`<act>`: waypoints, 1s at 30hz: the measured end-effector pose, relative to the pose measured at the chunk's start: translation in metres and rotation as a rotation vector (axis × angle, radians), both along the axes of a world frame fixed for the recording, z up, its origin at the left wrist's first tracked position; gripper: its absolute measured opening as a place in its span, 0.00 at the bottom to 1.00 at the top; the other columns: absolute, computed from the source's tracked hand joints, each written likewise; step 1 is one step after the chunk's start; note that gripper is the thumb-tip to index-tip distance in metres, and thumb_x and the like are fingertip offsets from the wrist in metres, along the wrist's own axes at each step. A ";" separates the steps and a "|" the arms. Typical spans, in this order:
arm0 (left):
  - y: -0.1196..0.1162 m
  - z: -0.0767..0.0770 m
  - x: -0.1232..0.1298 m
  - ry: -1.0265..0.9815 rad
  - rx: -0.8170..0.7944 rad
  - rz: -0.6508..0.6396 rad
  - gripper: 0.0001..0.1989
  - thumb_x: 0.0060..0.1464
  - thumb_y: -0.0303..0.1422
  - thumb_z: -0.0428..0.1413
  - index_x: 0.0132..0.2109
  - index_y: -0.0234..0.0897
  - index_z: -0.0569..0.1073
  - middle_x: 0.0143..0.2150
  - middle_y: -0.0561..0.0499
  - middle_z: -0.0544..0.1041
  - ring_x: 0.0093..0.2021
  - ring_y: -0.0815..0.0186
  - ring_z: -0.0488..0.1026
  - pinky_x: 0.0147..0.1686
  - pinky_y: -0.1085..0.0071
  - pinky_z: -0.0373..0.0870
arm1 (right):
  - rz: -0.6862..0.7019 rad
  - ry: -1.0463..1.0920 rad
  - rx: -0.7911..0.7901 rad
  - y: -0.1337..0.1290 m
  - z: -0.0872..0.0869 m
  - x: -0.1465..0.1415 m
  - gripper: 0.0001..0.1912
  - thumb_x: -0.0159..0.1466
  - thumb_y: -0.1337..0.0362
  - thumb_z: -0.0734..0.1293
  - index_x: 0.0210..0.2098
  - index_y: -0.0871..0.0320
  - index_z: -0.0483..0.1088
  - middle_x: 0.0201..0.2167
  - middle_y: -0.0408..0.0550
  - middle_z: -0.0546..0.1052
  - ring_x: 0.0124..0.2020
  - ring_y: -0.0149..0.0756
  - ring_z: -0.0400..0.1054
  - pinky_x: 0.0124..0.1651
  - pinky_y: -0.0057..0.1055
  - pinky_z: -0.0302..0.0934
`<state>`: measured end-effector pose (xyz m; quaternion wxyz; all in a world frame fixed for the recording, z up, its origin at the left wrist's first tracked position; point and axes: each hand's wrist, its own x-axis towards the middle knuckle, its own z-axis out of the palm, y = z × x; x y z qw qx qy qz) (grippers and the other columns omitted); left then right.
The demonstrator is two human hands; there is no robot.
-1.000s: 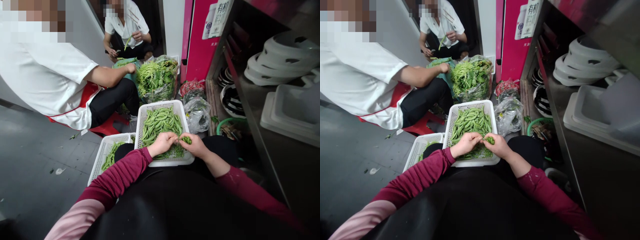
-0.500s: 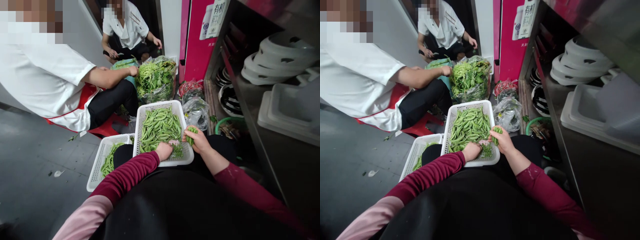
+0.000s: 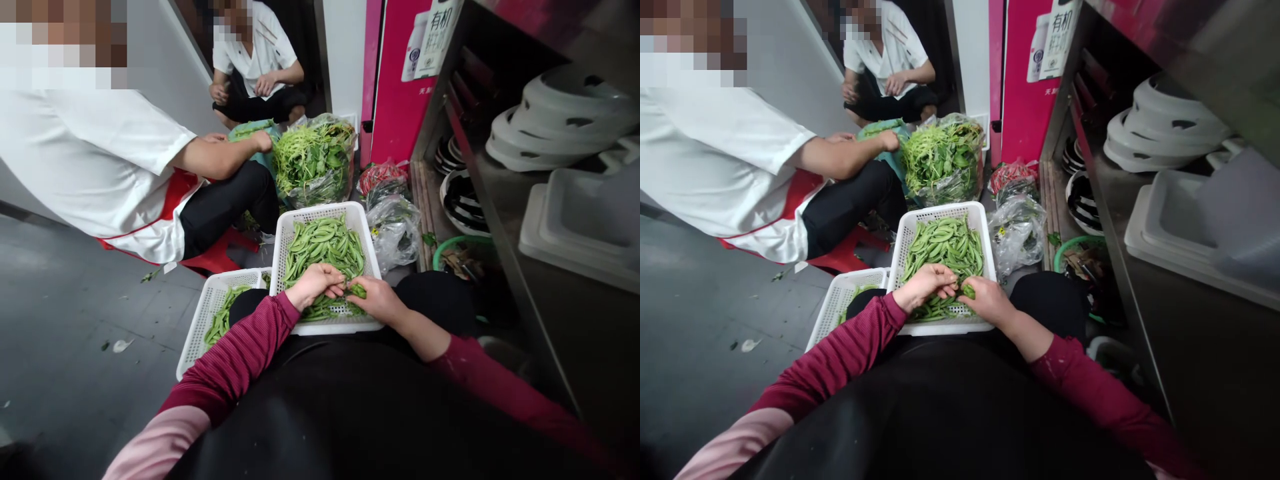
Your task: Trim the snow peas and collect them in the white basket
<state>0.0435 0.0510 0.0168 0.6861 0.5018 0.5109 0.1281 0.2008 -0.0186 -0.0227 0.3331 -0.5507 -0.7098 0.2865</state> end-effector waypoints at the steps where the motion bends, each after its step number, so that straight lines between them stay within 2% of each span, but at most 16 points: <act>1: -0.002 0.002 0.001 -0.028 -0.017 0.018 0.06 0.48 0.28 0.55 0.29 0.28 0.68 0.24 0.49 0.72 0.21 0.74 0.70 0.17 0.81 0.64 | -0.003 -0.025 0.013 -0.001 -0.001 -0.002 0.09 0.53 0.61 0.65 0.34 0.55 0.68 0.33 0.47 0.74 0.35 0.38 0.66 0.39 0.32 0.57; 6: -0.004 0.003 0.005 -0.114 -0.055 0.044 0.06 0.48 0.29 0.55 0.29 0.27 0.68 0.23 0.49 0.71 0.20 0.74 0.69 0.16 0.81 0.64 | -0.153 -0.054 0.014 0.000 0.000 0.000 0.06 0.54 0.62 0.64 0.31 0.56 0.68 0.28 0.45 0.73 0.30 0.35 0.66 0.34 0.29 0.58; 9: -0.001 -0.003 0.005 -0.150 -0.040 0.082 0.07 0.46 0.24 0.55 0.35 0.29 0.67 0.28 0.49 0.72 0.24 0.72 0.71 0.23 0.77 0.69 | -0.330 0.021 0.032 0.002 0.006 0.007 0.05 0.53 0.62 0.63 0.28 0.56 0.68 0.25 0.43 0.73 0.27 0.33 0.65 0.33 0.27 0.57; 10: 0.000 -0.005 0.005 -0.166 -0.041 0.050 0.11 0.45 0.23 0.56 0.39 0.29 0.67 0.31 0.48 0.72 0.27 0.72 0.72 0.27 0.75 0.70 | -0.401 0.055 0.042 0.003 0.008 0.009 0.06 0.53 0.61 0.63 0.28 0.57 0.68 0.24 0.43 0.73 0.26 0.32 0.65 0.33 0.27 0.57; 12: -0.002 -0.012 0.006 -0.143 -0.013 -0.133 0.18 0.43 0.20 0.56 0.44 0.32 0.67 0.36 0.48 0.72 0.32 0.71 0.72 0.33 0.72 0.71 | -0.518 0.114 0.052 0.006 0.011 0.014 0.07 0.53 0.61 0.63 0.27 0.57 0.68 0.23 0.43 0.72 0.24 0.30 0.64 0.31 0.26 0.57; 14: -0.004 -0.020 0.008 0.008 0.139 -0.408 0.20 0.42 0.20 0.55 0.46 0.34 0.68 0.36 0.50 0.71 0.35 0.70 0.71 0.37 0.70 0.69 | -0.574 0.143 0.041 0.007 0.013 0.018 0.07 0.53 0.60 0.63 0.26 0.58 0.68 0.22 0.42 0.71 0.22 0.30 0.63 0.30 0.26 0.57; 16: -0.005 -0.029 0.011 0.269 0.446 -0.606 0.17 0.45 0.22 0.53 0.44 0.35 0.70 0.36 0.50 0.71 0.36 0.69 0.70 0.41 0.69 0.67 | -0.573 0.149 0.040 0.008 0.013 0.019 0.07 0.53 0.60 0.63 0.26 0.58 0.67 0.22 0.42 0.72 0.22 0.30 0.63 0.30 0.25 0.57; 19: -0.003 -0.042 0.018 0.631 0.888 -0.765 0.11 0.50 0.24 0.48 0.39 0.33 0.73 0.37 0.45 0.70 0.39 0.65 0.68 0.42 0.67 0.64 | -0.539 0.135 0.081 0.008 0.011 0.018 0.06 0.53 0.61 0.63 0.26 0.57 0.68 0.23 0.42 0.72 0.23 0.30 0.63 0.31 0.25 0.57; 21: 0.000 -0.050 0.021 0.748 1.046 -0.878 0.12 0.53 0.27 0.45 0.36 0.31 0.73 0.37 0.42 0.69 0.39 0.62 0.68 0.40 0.66 0.64 | -0.510 0.124 0.109 0.007 0.009 0.018 0.05 0.53 0.62 0.63 0.26 0.57 0.68 0.24 0.42 0.72 0.24 0.30 0.64 0.32 0.26 0.58; 23: 0.002 -0.053 0.023 0.766 1.134 -0.960 0.13 0.54 0.29 0.45 0.35 0.30 0.73 0.37 0.41 0.68 0.40 0.60 0.67 0.39 0.65 0.63 | -0.475 0.114 0.127 0.007 0.008 0.017 0.05 0.54 0.62 0.63 0.27 0.57 0.68 0.25 0.43 0.72 0.25 0.31 0.65 0.33 0.26 0.58; 26: 0.006 -0.048 0.020 0.689 1.142 -0.895 0.11 0.52 0.31 0.48 0.33 0.30 0.73 0.34 0.43 0.69 0.38 0.61 0.67 0.37 0.66 0.63 | -0.416 0.104 0.143 0.007 0.006 0.018 0.05 0.54 0.63 0.62 0.29 0.56 0.69 0.27 0.44 0.74 0.29 0.33 0.67 0.37 0.28 0.58; 28: 0.010 -0.038 0.016 0.572 1.032 -0.718 0.09 0.49 0.34 0.52 0.30 0.31 0.72 0.31 0.46 0.69 0.34 0.65 0.68 0.35 0.69 0.64 | -0.378 0.096 0.121 0.007 0.006 0.018 0.06 0.53 0.63 0.63 0.30 0.56 0.70 0.29 0.45 0.74 0.30 0.35 0.67 0.38 0.30 0.58; 30: 0.013 -0.025 0.013 0.411 0.786 -0.481 0.11 0.48 0.36 0.53 0.29 0.31 0.70 0.25 0.50 0.68 0.27 0.69 0.67 0.31 0.72 0.65 | -0.335 0.098 0.042 0.007 0.006 0.016 0.08 0.51 0.61 0.65 0.31 0.56 0.70 0.27 0.44 0.74 0.28 0.35 0.67 0.35 0.31 0.59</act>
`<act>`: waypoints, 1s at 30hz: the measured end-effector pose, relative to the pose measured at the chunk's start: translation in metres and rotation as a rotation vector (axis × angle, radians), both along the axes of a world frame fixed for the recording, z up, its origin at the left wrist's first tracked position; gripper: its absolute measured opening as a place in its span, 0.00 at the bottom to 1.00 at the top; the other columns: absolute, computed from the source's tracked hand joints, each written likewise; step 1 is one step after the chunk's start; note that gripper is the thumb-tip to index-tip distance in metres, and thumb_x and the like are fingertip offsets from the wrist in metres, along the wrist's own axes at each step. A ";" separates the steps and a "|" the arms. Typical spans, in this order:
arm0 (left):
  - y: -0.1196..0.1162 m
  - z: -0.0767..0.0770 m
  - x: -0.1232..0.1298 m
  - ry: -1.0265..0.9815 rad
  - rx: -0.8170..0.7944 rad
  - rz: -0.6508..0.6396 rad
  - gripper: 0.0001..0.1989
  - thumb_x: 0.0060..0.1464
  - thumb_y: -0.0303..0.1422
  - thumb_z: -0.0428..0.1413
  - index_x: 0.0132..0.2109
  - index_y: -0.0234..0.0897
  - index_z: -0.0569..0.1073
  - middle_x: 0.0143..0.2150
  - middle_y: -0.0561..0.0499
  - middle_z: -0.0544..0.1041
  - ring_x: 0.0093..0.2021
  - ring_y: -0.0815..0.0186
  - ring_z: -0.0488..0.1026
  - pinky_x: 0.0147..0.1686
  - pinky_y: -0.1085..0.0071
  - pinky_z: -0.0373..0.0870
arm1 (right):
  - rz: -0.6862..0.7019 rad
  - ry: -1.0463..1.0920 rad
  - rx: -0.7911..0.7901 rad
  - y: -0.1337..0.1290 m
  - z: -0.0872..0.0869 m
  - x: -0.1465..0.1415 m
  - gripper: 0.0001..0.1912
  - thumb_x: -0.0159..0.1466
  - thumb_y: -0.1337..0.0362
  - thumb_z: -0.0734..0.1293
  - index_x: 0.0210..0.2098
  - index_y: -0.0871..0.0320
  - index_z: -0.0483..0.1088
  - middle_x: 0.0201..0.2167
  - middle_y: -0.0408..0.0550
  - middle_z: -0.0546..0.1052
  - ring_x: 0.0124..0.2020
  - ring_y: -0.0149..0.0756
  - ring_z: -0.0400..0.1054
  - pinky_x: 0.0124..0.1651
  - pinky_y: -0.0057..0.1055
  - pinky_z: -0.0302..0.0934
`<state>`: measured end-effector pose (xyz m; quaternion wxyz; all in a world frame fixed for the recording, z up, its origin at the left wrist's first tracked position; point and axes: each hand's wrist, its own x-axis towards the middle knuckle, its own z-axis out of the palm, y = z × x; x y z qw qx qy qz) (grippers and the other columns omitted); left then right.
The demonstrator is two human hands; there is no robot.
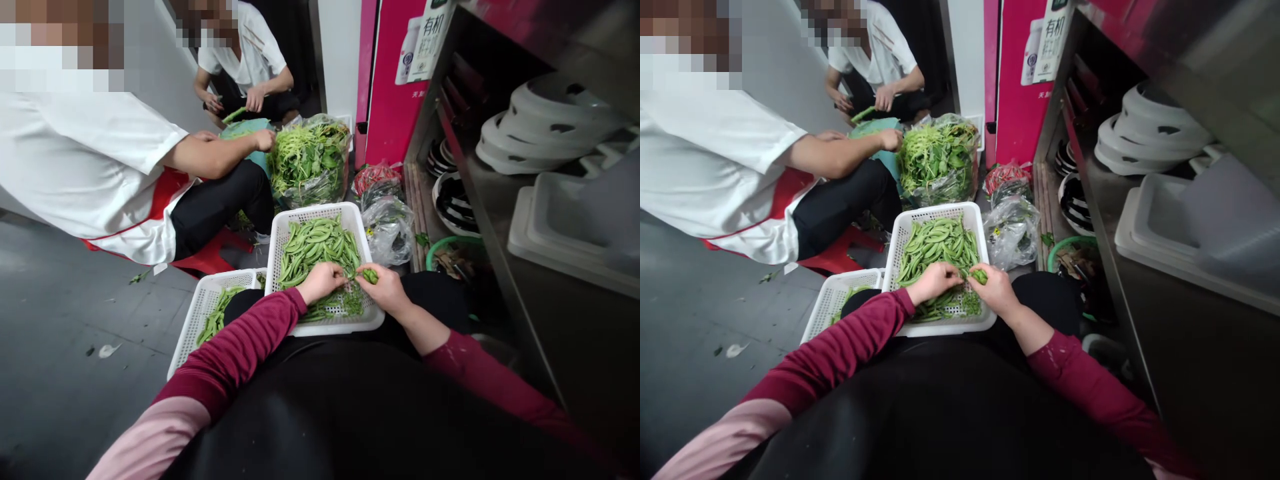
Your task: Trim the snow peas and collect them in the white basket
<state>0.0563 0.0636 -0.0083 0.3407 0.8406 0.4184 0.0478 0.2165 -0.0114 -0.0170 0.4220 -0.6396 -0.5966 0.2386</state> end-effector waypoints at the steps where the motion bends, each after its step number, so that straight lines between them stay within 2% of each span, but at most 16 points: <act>1: 0.000 0.006 -0.001 -0.096 -0.159 0.106 0.12 0.49 0.37 0.52 0.28 0.31 0.69 0.22 0.52 0.67 0.24 0.71 0.66 0.28 0.73 0.65 | 0.031 0.029 -0.065 0.000 0.000 -0.002 0.10 0.50 0.60 0.66 0.31 0.56 0.71 0.24 0.44 0.73 0.25 0.34 0.66 0.32 0.31 0.59; 4: -0.006 0.019 0.001 -0.356 -0.573 0.310 0.13 0.49 0.38 0.52 0.27 0.31 0.65 0.18 0.55 0.65 0.18 0.75 0.63 0.22 0.75 0.64 | 0.150 0.276 -0.316 -0.002 0.001 -0.010 0.13 0.48 0.56 0.68 0.30 0.57 0.69 0.14 0.39 0.67 0.15 0.30 0.60 0.21 0.28 0.55; 5: -0.009 0.022 0.002 -0.428 -0.642 0.345 0.12 0.48 0.38 0.53 0.27 0.31 0.64 0.18 0.55 0.65 0.17 0.75 0.63 0.21 0.76 0.64 | 0.193 0.395 -0.378 -0.003 0.002 -0.012 0.13 0.48 0.56 0.68 0.29 0.58 0.68 0.12 0.38 0.65 0.13 0.29 0.58 0.19 0.27 0.54; 7: -0.016 0.023 0.002 -0.528 -0.679 0.393 0.12 0.48 0.37 0.53 0.28 0.31 0.64 0.20 0.54 0.66 0.18 0.75 0.64 0.21 0.77 0.65 | 0.248 0.629 -0.433 -0.004 0.002 -0.015 0.12 0.50 0.56 0.68 0.28 0.59 0.67 0.12 0.37 0.65 0.12 0.27 0.57 0.16 0.25 0.52; 9: -0.025 0.024 -0.001 -0.515 -0.629 0.394 0.12 0.51 0.38 0.50 0.31 0.32 0.64 0.21 0.54 0.67 0.18 0.75 0.65 0.20 0.77 0.65 | 0.244 0.811 -0.431 -0.005 0.002 -0.015 0.12 0.50 0.57 0.67 0.26 0.59 0.65 0.12 0.38 0.65 0.12 0.26 0.56 0.16 0.24 0.52; 11: -0.034 0.026 -0.007 -0.390 -0.511 0.285 0.13 0.54 0.40 0.46 0.32 0.33 0.64 0.20 0.54 0.67 0.17 0.74 0.64 0.19 0.77 0.64 | 0.207 0.939 -0.432 -0.005 0.002 -0.012 0.12 0.50 0.58 0.68 0.23 0.60 0.64 0.13 0.38 0.65 0.13 0.25 0.56 0.15 0.24 0.51; 13: -0.043 0.029 -0.012 -0.246 -0.292 0.092 0.13 0.55 0.39 0.44 0.32 0.34 0.65 0.20 0.54 0.67 0.20 0.72 0.66 0.22 0.75 0.64 | 0.197 1.012 -0.445 -0.005 0.002 -0.009 0.12 0.50 0.59 0.68 0.22 0.60 0.64 0.12 0.39 0.65 0.13 0.25 0.56 0.15 0.23 0.51; 15: -0.050 0.033 -0.014 -0.151 -0.025 -0.088 0.11 0.55 0.36 0.44 0.33 0.34 0.66 0.26 0.51 0.70 0.26 0.69 0.68 0.29 0.73 0.66 | 0.215 1.047 -0.456 -0.004 0.002 -0.008 0.12 0.49 0.59 0.68 0.21 0.61 0.64 0.12 0.39 0.65 0.13 0.25 0.56 0.15 0.23 0.51; 18: -0.054 0.036 -0.011 -0.035 0.244 -0.217 0.10 0.56 0.32 0.42 0.34 0.34 0.67 0.31 0.47 0.71 0.33 0.67 0.69 0.35 0.71 0.65 | 0.255 1.082 -0.472 -0.005 0.003 -0.007 0.12 0.50 0.59 0.68 0.21 0.61 0.64 0.12 0.39 0.65 0.13 0.25 0.57 0.15 0.23 0.51; 21: -0.055 0.038 -0.008 0.044 0.298 -0.310 0.10 0.54 0.31 0.43 0.33 0.33 0.67 0.29 0.48 0.70 0.30 0.67 0.69 0.33 0.73 0.64 | 0.330 1.101 -0.526 -0.006 0.005 -0.006 0.11 0.50 0.60 0.68 0.24 0.62 0.64 0.12 0.39 0.65 0.14 0.24 0.57 0.14 0.22 0.51; 24: -0.058 0.040 -0.007 0.022 0.255 -0.391 0.08 0.50 0.28 0.46 0.27 0.34 0.68 0.25 0.51 0.69 0.27 0.70 0.67 0.30 0.76 0.62 | 0.430 1.089 -0.607 -0.008 0.007 -0.004 0.11 0.49 0.62 0.69 0.27 0.61 0.64 0.14 0.38 0.66 0.13 0.24 0.57 0.13 0.21 0.51; 26: -0.056 0.041 -0.009 -0.013 0.223 -0.365 0.08 0.47 0.27 0.46 0.24 0.34 0.68 0.22 0.52 0.68 0.25 0.72 0.65 0.28 0.77 0.60 | 0.505 1.082 -0.659 -0.009 0.009 -0.002 0.11 0.48 0.63 0.69 0.28 0.61 0.64 0.15 0.38 0.66 0.13 0.24 0.57 0.12 0.20 0.51; 27: -0.053 0.042 -0.012 -0.023 0.221 -0.307 0.08 0.47 0.26 0.46 0.24 0.34 0.68 0.22 0.53 0.68 0.24 0.73 0.64 0.27 0.78 0.59 | 0.535 1.084 -0.677 -0.010 0.010 -0.001 0.11 0.49 0.63 0.69 0.28 0.61 0.64 0.16 0.39 0.66 0.13 0.24 0.57 0.12 0.20 0.51; 30: -0.033 0.041 -0.024 0.015 0.285 0.024 0.09 0.48 0.27 0.45 0.25 0.34 0.68 0.22 0.53 0.68 0.24 0.73 0.63 0.27 0.78 0.59 | 0.563 1.109 -0.707 -0.010 0.011 0.003 0.11 0.49 0.64 0.68 0.28 0.61 0.63 0.18 0.40 0.68 0.14 0.23 0.57 0.12 0.20 0.51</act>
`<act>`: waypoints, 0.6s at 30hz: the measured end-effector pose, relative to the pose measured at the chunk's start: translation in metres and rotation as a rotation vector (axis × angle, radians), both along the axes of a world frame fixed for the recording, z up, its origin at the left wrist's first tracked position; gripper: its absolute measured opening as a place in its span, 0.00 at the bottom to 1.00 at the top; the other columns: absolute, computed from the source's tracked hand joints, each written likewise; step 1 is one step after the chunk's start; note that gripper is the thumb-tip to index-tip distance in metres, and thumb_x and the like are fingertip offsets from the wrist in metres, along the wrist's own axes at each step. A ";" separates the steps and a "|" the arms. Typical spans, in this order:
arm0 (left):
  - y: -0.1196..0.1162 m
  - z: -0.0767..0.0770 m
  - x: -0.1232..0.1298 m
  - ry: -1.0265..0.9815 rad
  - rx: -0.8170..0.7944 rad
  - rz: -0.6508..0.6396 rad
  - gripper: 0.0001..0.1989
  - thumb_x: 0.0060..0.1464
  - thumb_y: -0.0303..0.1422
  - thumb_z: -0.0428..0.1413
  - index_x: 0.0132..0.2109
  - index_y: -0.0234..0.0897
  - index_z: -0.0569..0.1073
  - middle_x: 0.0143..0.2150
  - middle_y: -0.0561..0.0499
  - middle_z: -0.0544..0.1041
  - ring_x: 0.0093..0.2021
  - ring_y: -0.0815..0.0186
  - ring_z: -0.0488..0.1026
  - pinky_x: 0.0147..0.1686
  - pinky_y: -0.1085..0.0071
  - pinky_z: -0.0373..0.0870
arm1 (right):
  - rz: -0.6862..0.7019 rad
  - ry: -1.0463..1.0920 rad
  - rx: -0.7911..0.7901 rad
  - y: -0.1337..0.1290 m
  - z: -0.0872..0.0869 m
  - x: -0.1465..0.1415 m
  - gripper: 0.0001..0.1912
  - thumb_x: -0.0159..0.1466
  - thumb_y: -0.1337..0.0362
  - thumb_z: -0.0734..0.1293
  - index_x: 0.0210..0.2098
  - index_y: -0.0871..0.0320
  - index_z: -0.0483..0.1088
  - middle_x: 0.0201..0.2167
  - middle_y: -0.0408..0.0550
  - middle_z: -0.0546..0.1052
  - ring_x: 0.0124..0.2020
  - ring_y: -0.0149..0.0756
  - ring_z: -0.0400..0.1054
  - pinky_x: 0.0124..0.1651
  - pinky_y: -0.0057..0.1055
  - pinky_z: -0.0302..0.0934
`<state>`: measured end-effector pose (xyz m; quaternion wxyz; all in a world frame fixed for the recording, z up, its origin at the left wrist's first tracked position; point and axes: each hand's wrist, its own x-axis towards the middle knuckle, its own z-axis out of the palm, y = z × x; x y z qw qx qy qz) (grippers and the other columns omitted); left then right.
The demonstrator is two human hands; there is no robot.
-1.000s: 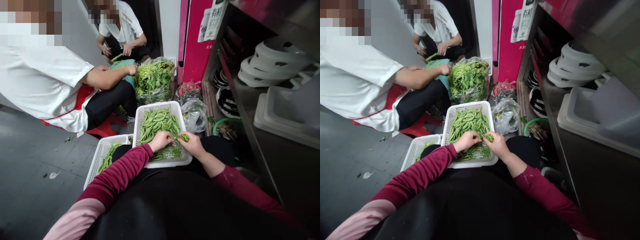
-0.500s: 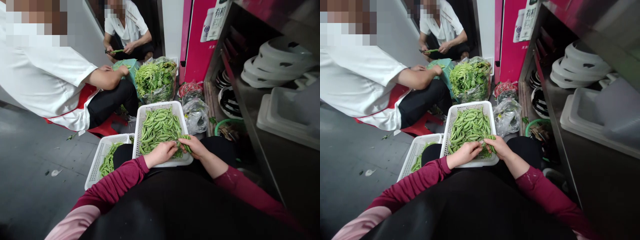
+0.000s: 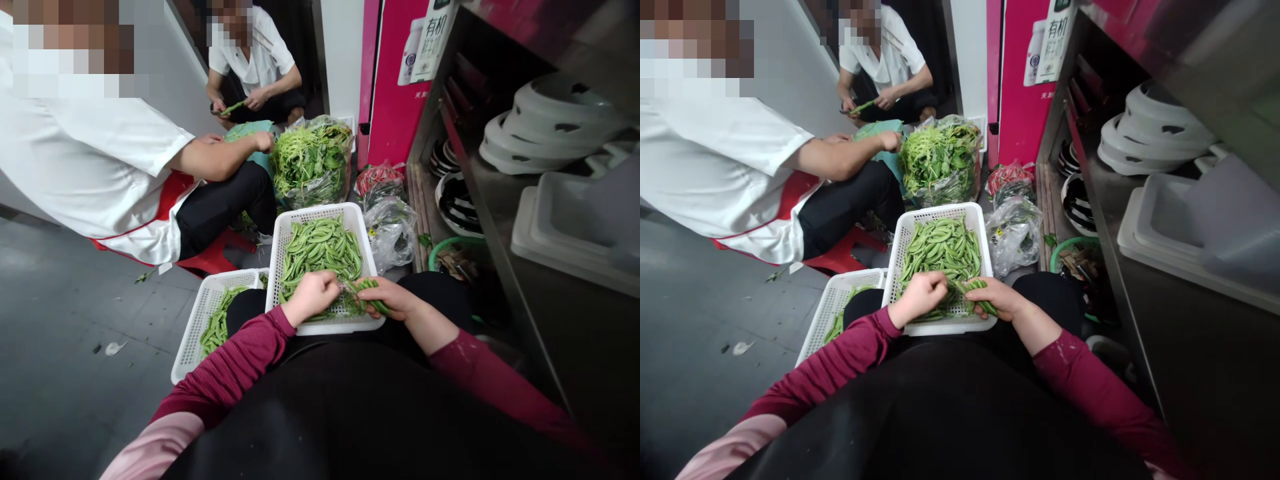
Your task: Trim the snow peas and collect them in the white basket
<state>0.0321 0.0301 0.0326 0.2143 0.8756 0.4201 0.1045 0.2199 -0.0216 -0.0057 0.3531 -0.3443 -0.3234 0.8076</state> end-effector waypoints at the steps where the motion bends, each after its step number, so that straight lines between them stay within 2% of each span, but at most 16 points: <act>1: 0.008 -0.001 -0.005 0.014 0.028 0.119 0.10 0.49 0.27 0.44 0.26 0.33 0.69 0.22 0.53 0.68 0.24 0.72 0.63 0.27 0.77 0.59 | 0.001 0.007 -0.008 0.000 0.000 0.001 0.11 0.49 0.64 0.68 0.28 0.61 0.63 0.19 0.40 0.68 0.14 0.23 0.58 0.12 0.20 0.50; 2: 0.016 -0.001 -0.011 0.033 0.049 0.206 0.10 0.50 0.27 0.44 0.27 0.33 0.69 0.23 0.52 0.68 0.25 0.72 0.64 0.28 0.77 0.59 | 0.004 0.014 -0.017 0.000 0.000 0.002 0.10 0.49 0.64 0.68 0.28 0.61 0.63 0.20 0.41 0.69 0.14 0.23 0.58 0.12 0.20 0.50; 4: 0.024 -0.002 -0.018 0.060 0.081 0.237 0.10 0.51 0.28 0.44 0.30 0.33 0.69 0.25 0.52 0.70 0.26 0.71 0.65 0.30 0.76 0.61 | 0.027 0.029 -0.034 0.001 0.000 0.004 0.10 0.49 0.64 0.68 0.27 0.61 0.63 0.20 0.41 0.69 0.14 0.23 0.57 0.12 0.19 0.48; 6: 0.021 -0.002 -0.020 0.052 0.120 0.113 0.10 0.52 0.27 0.43 0.36 0.33 0.69 0.30 0.50 0.71 0.31 0.70 0.67 0.34 0.76 0.62 | 0.047 0.044 -0.049 0.002 0.000 0.004 0.09 0.49 0.64 0.68 0.27 0.61 0.63 0.19 0.41 0.68 0.14 0.23 0.57 0.12 0.19 0.47; 8: 0.011 0.002 -0.015 0.060 0.167 -0.072 0.13 0.52 0.26 0.43 0.44 0.33 0.67 0.37 0.48 0.71 0.37 0.69 0.68 0.38 0.75 0.63 | 0.062 0.051 -0.068 0.002 0.001 0.004 0.09 0.48 0.65 0.67 0.27 0.61 0.63 0.19 0.40 0.68 0.14 0.23 0.57 0.12 0.19 0.47; 11: -0.005 0.011 -0.003 0.204 0.202 -0.298 0.16 0.54 0.29 0.42 0.51 0.34 0.61 0.40 0.46 0.68 0.37 0.68 0.69 0.36 0.74 0.65 | 0.081 0.055 -0.104 0.002 0.003 0.006 0.09 0.48 0.64 0.67 0.26 0.61 0.64 0.19 0.40 0.67 0.13 0.23 0.56 0.12 0.20 0.46; 15: -0.005 0.020 0.007 0.394 0.241 -0.419 0.14 0.57 0.31 0.39 0.45 0.32 0.64 0.35 0.46 0.67 0.31 0.67 0.69 0.31 0.72 0.66 | 0.094 -0.016 -0.076 0.002 0.001 0.009 0.10 0.50 0.61 0.66 0.26 0.60 0.64 0.19 0.40 0.66 0.14 0.23 0.55 0.13 0.20 0.45; 18: 0.004 0.021 0.008 0.475 0.221 -0.500 0.12 0.56 0.27 0.39 0.39 0.30 0.66 0.33 0.44 0.67 0.30 0.67 0.69 0.30 0.71 0.66 | 0.031 -0.335 0.131 0.003 -0.002 0.003 0.11 0.50 0.58 0.66 0.27 0.60 0.65 0.17 0.39 0.65 0.15 0.26 0.57 0.15 0.23 0.51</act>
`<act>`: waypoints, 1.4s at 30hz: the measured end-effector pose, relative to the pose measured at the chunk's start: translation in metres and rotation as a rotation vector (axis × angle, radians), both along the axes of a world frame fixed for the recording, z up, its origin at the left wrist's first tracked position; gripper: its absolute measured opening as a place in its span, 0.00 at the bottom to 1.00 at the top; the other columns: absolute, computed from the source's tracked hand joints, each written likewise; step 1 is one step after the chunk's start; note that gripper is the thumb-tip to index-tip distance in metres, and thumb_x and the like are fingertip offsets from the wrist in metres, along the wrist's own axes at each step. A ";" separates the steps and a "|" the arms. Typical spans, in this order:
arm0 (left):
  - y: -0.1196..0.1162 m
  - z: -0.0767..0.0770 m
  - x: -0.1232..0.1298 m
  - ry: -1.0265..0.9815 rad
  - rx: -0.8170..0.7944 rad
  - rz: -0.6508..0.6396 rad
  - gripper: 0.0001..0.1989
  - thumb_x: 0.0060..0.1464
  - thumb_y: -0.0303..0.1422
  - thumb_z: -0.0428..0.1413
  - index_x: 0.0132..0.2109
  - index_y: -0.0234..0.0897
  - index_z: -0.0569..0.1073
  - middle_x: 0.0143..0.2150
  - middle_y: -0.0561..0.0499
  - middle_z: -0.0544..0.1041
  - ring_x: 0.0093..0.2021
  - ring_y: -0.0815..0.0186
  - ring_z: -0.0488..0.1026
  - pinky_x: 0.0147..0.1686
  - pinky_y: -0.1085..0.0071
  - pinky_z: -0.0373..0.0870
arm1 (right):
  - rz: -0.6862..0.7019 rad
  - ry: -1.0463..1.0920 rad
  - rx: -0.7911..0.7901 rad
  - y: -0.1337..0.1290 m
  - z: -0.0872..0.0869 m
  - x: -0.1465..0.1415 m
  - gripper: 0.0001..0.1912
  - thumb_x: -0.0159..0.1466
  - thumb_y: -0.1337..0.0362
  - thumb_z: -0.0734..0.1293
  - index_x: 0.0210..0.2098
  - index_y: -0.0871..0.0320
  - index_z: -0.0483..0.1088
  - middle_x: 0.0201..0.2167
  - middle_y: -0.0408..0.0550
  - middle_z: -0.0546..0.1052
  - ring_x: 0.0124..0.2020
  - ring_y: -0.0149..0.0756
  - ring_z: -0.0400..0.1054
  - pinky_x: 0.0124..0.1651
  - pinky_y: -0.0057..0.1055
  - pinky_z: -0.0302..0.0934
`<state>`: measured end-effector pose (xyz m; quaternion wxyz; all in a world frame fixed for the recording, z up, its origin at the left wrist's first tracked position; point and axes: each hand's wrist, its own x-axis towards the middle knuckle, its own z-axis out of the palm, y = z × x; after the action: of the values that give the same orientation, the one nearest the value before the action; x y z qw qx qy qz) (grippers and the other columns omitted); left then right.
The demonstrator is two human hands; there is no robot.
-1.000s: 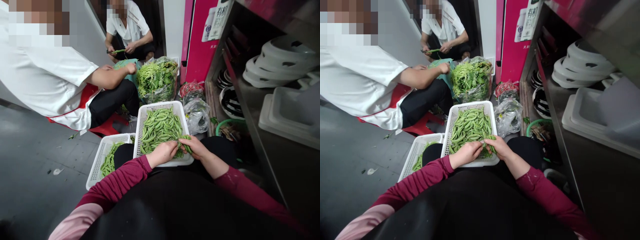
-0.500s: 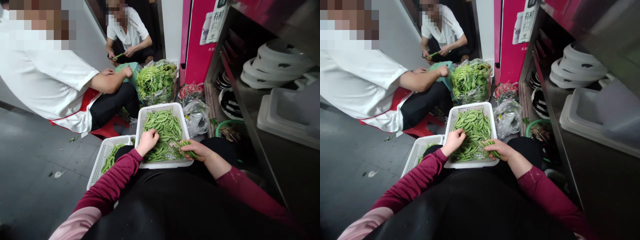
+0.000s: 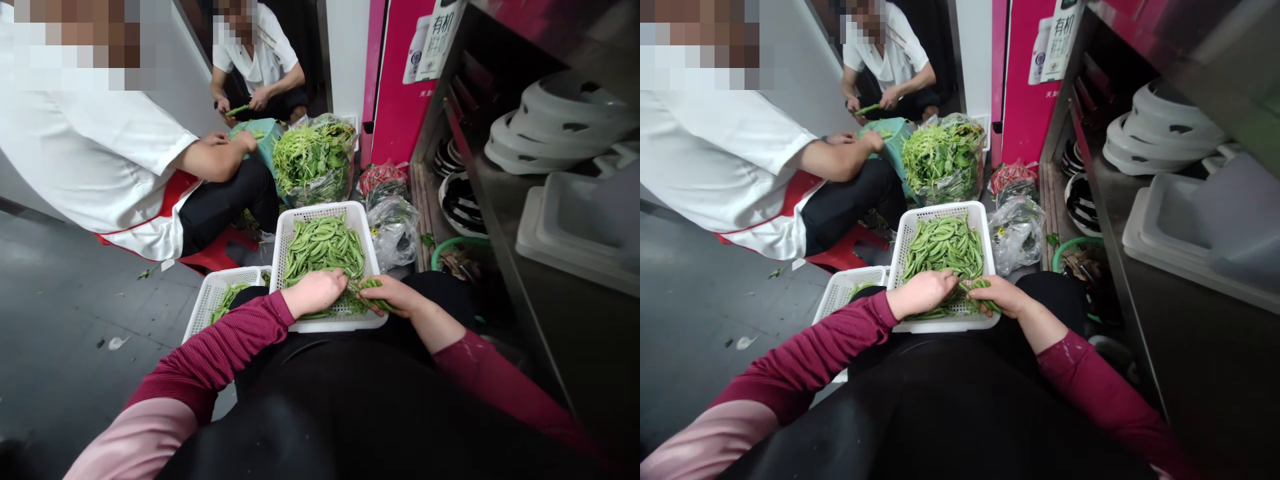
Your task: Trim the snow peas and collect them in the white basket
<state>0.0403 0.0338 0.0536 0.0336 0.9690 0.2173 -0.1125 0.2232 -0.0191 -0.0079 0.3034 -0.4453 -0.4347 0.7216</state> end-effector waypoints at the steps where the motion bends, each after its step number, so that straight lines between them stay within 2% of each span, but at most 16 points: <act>1: 0.003 0.000 0.000 0.025 -0.026 -0.027 0.11 0.55 0.26 0.40 0.37 0.30 0.66 0.33 0.44 0.68 0.30 0.66 0.69 0.31 0.71 0.66 | -0.029 -0.155 0.127 0.000 -0.001 -0.003 0.12 0.49 0.57 0.67 0.28 0.59 0.66 0.17 0.39 0.66 0.16 0.28 0.59 0.18 0.25 0.53; 3: 0.007 0.002 0.002 0.053 -0.094 -0.074 0.09 0.53 0.26 0.42 0.35 0.30 0.67 0.31 0.44 0.69 0.29 0.66 0.69 0.32 0.70 0.66 | -0.066 -0.442 0.423 0.001 0.000 -0.010 0.13 0.46 0.58 0.69 0.29 0.58 0.68 0.20 0.41 0.69 0.22 0.32 0.63 0.25 0.28 0.58; 5: 0.009 0.005 0.004 0.018 -0.170 -0.077 0.07 0.51 0.27 0.45 0.32 0.30 0.67 0.30 0.45 0.69 0.29 0.66 0.69 0.33 0.71 0.65 | -0.072 -0.603 0.683 0.001 0.004 -0.015 0.10 0.48 0.59 0.68 0.29 0.56 0.69 0.25 0.44 0.72 0.29 0.34 0.65 0.33 0.30 0.58; 8: 0.011 0.007 0.007 -0.200 -0.356 0.036 0.08 0.51 0.28 0.45 0.29 0.32 0.67 0.27 0.49 0.69 0.28 0.70 0.67 0.32 0.74 0.64 | -0.138 -0.622 0.829 0.000 0.011 -0.016 0.06 0.54 0.60 0.64 0.29 0.56 0.69 0.27 0.44 0.72 0.29 0.33 0.65 0.35 0.29 0.58; 12: 0.006 -0.010 0.014 -0.496 -0.749 0.431 0.14 0.54 0.29 0.39 0.31 0.30 0.67 0.16 0.57 0.58 0.16 0.76 0.56 0.19 0.79 0.57 | -0.289 -0.531 0.751 -0.002 0.014 -0.014 0.07 0.53 0.60 0.64 0.28 0.57 0.68 0.25 0.43 0.72 0.27 0.31 0.65 0.32 0.27 0.58; 14: 0.000 -0.027 0.017 -0.530 -0.876 0.540 0.16 0.54 0.29 0.37 0.35 0.29 0.68 0.14 0.59 0.54 0.13 0.76 0.51 0.16 0.80 0.54 | -0.441 -0.480 0.676 -0.001 0.011 -0.011 0.08 0.52 0.59 0.65 0.27 0.58 0.68 0.23 0.43 0.72 0.25 0.31 0.64 0.30 0.27 0.59; 16: -0.007 -0.045 0.019 -0.476 -0.899 0.501 0.15 0.53 0.28 0.40 0.36 0.29 0.70 0.16 0.58 0.59 0.15 0.76 0.56 0.19 0.80 0.57 | -0.731 -0.344 0.572 0.003 0.008 -0.003 0.08 0.52 0.59 0.65 0.28 0.57 0.66 0.21 0.41 0.70 0.21 0.29 0.63 0.27 0.27 0.59; 18: -0.012 -0.061 0.017 -0.377 -0.807 0.370 0.13 0.49 0.26 0.47 0.39 0.33 0.72 0.24 0.54 0.67 0.23 0.74 0.64 0.27 0.78 0.63 | -1.002 -0.105 0.459 0.010 0.006 0.008 0.09 0.52 0.59 0.65 0.30 0.56 0.64 0.22 0.40 0.70 0.19 0.28 0.62 0.24 0.27 0.60; 20: -0.014 -0.073 0.013 -0.285 -0.629 0.253 0.18 0.44 0.24 0.51 0.44 0.39 0.72 0.36 0.51 0.69 0.34 0.70 0.68 0.36 0.76 0.65 | -1.080 0.134 0.358 0.017 0.003 0.021 0.10 0.51 0.60 0.66 0.31 0.55 0.63 0.25 0.40 0.70 0.20 0.27 0.63 0.24 0.27 0.62; 22: -0.011 -0.081 0.008 -0.172 -0.409 0.253 0.20 0.46 0.25 0.51 0.48 0.42 0.70 0.41 0.47 0.68 0.38 0.66 0.69 0.39 0.72 0.65 | -0.989 0.275 0.265 0.021 0.001 0.028 0.12 0.49 0.61 0.68 0.31 0.55 0.63 0.27 0.40 0.71 0.22 0.28 0.65 0.25 0.29 0.64; 23: -0.009 -0.084 0.007 -0.096 -0.313 0.286 0.18 0.48 0.25 0.49 0.47 0.39 0.70 0.41 0.45 0.68 0.38 0.64 0.69 0.38 0.69 0.66 | -0.926 0.315 0.222 0.022 0.000 0.029 0.12 0.48 0.62 0.69 0.30 0.55 0.63 0.27 0.39 0.71 0.22 0.28 0.66 0.26 0.29 0.65; 26: -0.005 -0.092 0.008 0.101 -0.172 0.345 0.12 0.50 0.25 0.46 0.38 0.29 0.73 0.35 0.39 0.71 0.35 0.58 0.71 0.34 0.62 0.67 | -0.756 0.382 0.128 0.021 -0.002 0.022 0.13 0.47 0.63 0.70 0.31 0.54 0.64 0.24 0.38 0.69 0.23 0.29 0.66 0.28 0.30 0.66; 29: -0.006 -0.100 0.016 0.137 -0.203 0.312 0.09 0.48 0.22 0.47 0.31 0.27 0.73 0.32 0.37 0.72 0.34 0.57 0.72 0.34 0.62 0.67 | -0.655 0.397 0.095 0.019 -0.001 0.013 0.13 0.48 0.63 0.69 0.32 0.55 0.65 0.22 0.38 0.68 0.22 0.28 0.65 0.29 0.30 0.66; 33: -0.006 -0.103 0.023 0.118 -0.212 0.338 0.09 0.47 0.22 0.48 0.31 0.27 0.73 0.32 0.37 0.74 0.34 0.58 0.72 0.34 0.65 0.66 | -0.570 0.352 0.105 0.018 0.001 0.011 0.11 0.48 0.63 0.69 0.30 0.56 0.64 0.19 0.38 0.67 0.20 0.28 0.63 0.25 0.28 0.63; 37: 0.007 -0.092 0.015 0.062 -0.241 0.424 0.08 0.44 0.30 0.54 0.32 0.30 0.73 0.28 0.42 0.74 0.28 0.62 0.71 0.28 0.71 0.65 | -0.517 0.274 0.147 0.014 0.001 0.011 0.11 0.48 0.61 0.68 0.28 0.57 0.63 0.18 0.38 0.67 0.18 0.28 0.62 0.23 0.27 0.61; 42: 0.024 -0.075 0.001 -0.080 -0.424 0.584 0.11 0.48 0.37 0.52 0.28 0.33 0.74 0.18 0.52 0.70 0.19 0.72 0.65 0.23 0.78 0.61 | -0.408 -0.024 0.293 0.009 0.001 0.001 0.11 0.48 0.61 0.68 0.28 0.59 0.66 0.17 0.38 0.68 0.17 0.27 0.62 0.23 0.26 0.59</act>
<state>0.0414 0.0579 -0.0214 0.2731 0.8411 0.4554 -0.1028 0.2240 -0.0101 -0.0074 0.4989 -0.4834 -0.4394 0.5695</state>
